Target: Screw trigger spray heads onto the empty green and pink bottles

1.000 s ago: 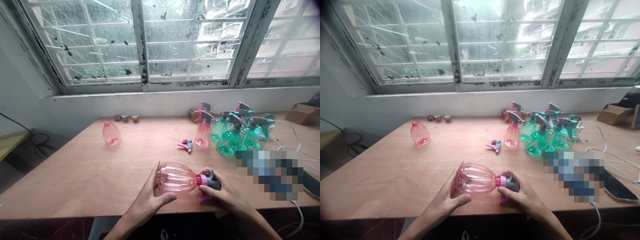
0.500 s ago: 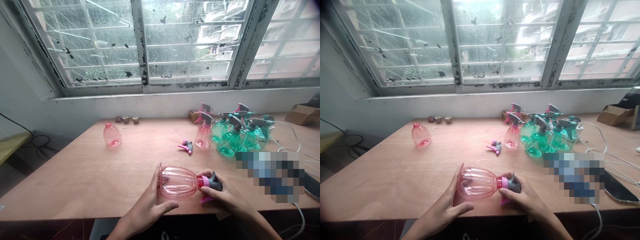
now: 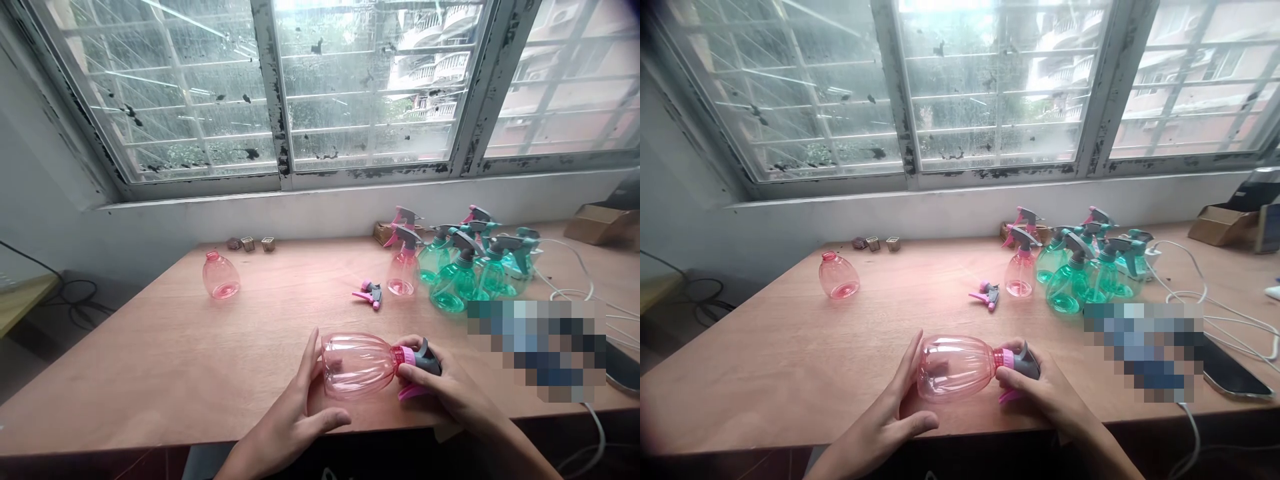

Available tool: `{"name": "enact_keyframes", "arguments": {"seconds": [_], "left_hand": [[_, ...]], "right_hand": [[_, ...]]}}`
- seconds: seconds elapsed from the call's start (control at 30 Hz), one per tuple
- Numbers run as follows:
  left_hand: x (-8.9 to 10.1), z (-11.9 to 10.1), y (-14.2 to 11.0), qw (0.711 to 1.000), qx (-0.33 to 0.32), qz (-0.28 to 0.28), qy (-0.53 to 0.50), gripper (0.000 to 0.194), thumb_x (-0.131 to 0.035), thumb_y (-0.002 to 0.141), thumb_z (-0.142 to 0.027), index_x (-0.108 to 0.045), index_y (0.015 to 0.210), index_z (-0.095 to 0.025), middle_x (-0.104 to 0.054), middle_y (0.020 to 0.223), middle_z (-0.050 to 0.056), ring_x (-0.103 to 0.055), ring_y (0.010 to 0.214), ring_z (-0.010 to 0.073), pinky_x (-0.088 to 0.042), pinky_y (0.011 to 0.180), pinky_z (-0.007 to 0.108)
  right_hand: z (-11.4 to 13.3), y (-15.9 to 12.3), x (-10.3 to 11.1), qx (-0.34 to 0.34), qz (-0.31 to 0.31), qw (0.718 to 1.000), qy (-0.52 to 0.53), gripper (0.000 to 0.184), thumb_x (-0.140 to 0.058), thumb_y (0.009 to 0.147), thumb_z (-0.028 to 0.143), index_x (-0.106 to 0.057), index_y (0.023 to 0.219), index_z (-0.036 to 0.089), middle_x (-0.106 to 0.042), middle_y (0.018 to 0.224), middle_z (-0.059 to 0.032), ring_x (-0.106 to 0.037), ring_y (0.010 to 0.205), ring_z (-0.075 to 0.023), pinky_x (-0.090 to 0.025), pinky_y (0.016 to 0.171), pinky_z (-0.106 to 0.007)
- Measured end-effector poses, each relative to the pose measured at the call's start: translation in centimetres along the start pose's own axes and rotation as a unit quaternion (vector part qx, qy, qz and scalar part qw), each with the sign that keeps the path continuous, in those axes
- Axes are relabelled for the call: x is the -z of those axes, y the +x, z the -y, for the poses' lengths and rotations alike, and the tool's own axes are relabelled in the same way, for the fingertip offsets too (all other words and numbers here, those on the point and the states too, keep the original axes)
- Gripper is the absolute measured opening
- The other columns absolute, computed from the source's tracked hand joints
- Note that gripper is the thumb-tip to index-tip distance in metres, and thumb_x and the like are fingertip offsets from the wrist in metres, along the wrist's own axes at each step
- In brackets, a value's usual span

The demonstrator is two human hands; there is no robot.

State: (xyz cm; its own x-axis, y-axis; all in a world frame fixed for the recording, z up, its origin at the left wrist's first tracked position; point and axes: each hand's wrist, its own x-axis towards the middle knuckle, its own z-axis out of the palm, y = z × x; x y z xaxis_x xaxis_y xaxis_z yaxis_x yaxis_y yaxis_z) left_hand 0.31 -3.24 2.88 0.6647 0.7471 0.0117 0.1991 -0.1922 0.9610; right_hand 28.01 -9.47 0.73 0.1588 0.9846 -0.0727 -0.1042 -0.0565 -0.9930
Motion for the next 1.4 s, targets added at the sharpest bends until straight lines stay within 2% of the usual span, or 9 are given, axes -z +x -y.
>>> {"name": "enact_keyframes", "arguments": {"seconds": [0.27,0.47,0.6,0.7,0.87,1.0,1.13,1.33,1.4], "left_hand": [[0.0,0.1,0.5,0.998,-0.018,-0.023,0.059,0.091,-0.075,0.089,-0.036,-0.017,0.16,-0.035,-0.025,0.167,0.003,-0.019,0.155,0.0305,-0.014,0.128,0.052],[-0.2,0.2,0.0,0.997,-0.045,0.003,0.064,0.089,-0.061,0.097,-0.026,0.0,0.159,-0.044,-0.031,0.165,0.002,-0.041,0.146,0.0278,-0.029,0.124,0.05],[-0.3,0.5,-0.1,0.998,-0.031,0.005,0.063,0.104,-0.072,0.091,-0.031,0.006,0.16,-0.034,-0.021,0.168,0.006,-0.027,0.152,0.0311,-0.025,0.125,0.05],[-0.2,0.5,0.1,0.998,-0.012,-0.013,0.057,0.103,-0.077,0.087,-0.035,-0.006,0.162,-0.028,-0.019,0.169,0.008,-0.016,0.155,0.0316,-0.014,0.128,0.051],[-0.1,0.7,0.4,0.999,-0.028,-0.011,0.037,0.095,-0.072,0.091,-0.03,-0.006,0.16,-0.037,-0.015,0.17,0.001,-0.012,0.156,0.0281,-0.012,0.128,0.048],[-0.1,1.0,0.3,0.999,-0.026,0.0,0.036,0.098,-0.068,0.093,-0.027,0.002,0.158,-0.044,-0.013,0.17,0.0,-0.025,0.152,0.0283,-0.022,0.126,0.047],[-0.1,0.7,0.2,1.0,-0.002,0.005,0.03,0.11,-0.076,0.087,-0.029,0.007,0.159,-0.037,-0.015,0.17,0.004,-0.035,0.147,0.0286,-0.028,0.123,0.043],[-0.1,-0.1,0.4,0.999,0.015,0.002,0.029,0.094,-0.074,0.088,-0.033,-0.014,0.16,-0.029,-0.016,0.169,0.006,-0.019,0.154,0.0312,-0.018,0.127,0.046],[-0.1,0.0,0.5,1.0,0.005,-0.002,0.028,0.095,-0.074,0.089,-0.03,-0.011,0.16,-0.032,-0.015,0.17,0.004,-0.02,0.154,0.0305,-0.017,0.127,0.046]], "right_hand": [[-0.4,0.4,0.2,0.009,0.018,1.0,0.019,0.047,-0.086,0.072,0.049,-0.065,0.1,0.017,-0.071,0.07,-0.0006,-0.067,0.065,-0.0201,-0.054,0.064,-0.03],[-0.4,0.3,0.3,0.006,0.024,1.0,0.017,0.043,-0.085,0.075,0.046,-0.064,0.098,0.016,-0.072,0.068,-0.001,-0.067,0.065,-0.0191,-0.053,0.066,-0.03],[-0.1,-0.1,0.2,0.0,0.04,0.999,-0.007,0.04,-0.085,0.076,0.044,-0.067,0.097,0.016,-0.072,0.072,0.0,-0.067,0.066,-0.0182,-0.053,0.064,-0.028],[0.1,-0.2,0.0,-0.004,0.052,0.999,-0.016,0.039,-0.085,0.075,0.044,-0.068,0.097,0.016,-0.072,0.072,0.0,-0.068,0.065,-0.0185,-0.055,0.062,-0.028],[0.1,-0.1,0.2,-0.008,0.049,0.999,-0.013,0.042,-0.086,0.074,0.045,-0.068,0.099,0.017,-0.073,0.073,-0.0006,-0.069,0.067,-0.0194,-0.056,0.065,-0.029],[-0.1,-0.1,0.3,-0.018,0.064,0.998,-0.004,0.043,-0.086,0.076,0.044,-0.067,0.103,0.017,-0.074,0.078,-0.0014,-0.07,0.069,-0.0188,-0.058,0.068,-0.03],[0.0,-0.1,0.2,-0.008,0.057,0.998,0.002,0.044,-0.087,0.075,0.042,-0.067,0.105,0.016,-0.074,0.076,-0.0007,-0.07,0.068,-0.0184,-0.06,0.067,-0.029],[0.2,-0.2,0.1,0.003,0.051,0.999,-0.002,0.043,-0.086,0.075,0.039,-0.066,0.105,0.016,-0.076,0.072,-0.0008,-0.072,0.067,-0.0192,-0.06,0.066,-0.029],[0.2,-0.1,0.2,-0.007,0.054,0.998,0.004,0.044,-0.086,0.076,0.04,-0.065,0.107,0.016,-0.076,0.071,-0.0011,-0.072,0.067,-0.0198,-0.06,0.067,-0.03]]}}
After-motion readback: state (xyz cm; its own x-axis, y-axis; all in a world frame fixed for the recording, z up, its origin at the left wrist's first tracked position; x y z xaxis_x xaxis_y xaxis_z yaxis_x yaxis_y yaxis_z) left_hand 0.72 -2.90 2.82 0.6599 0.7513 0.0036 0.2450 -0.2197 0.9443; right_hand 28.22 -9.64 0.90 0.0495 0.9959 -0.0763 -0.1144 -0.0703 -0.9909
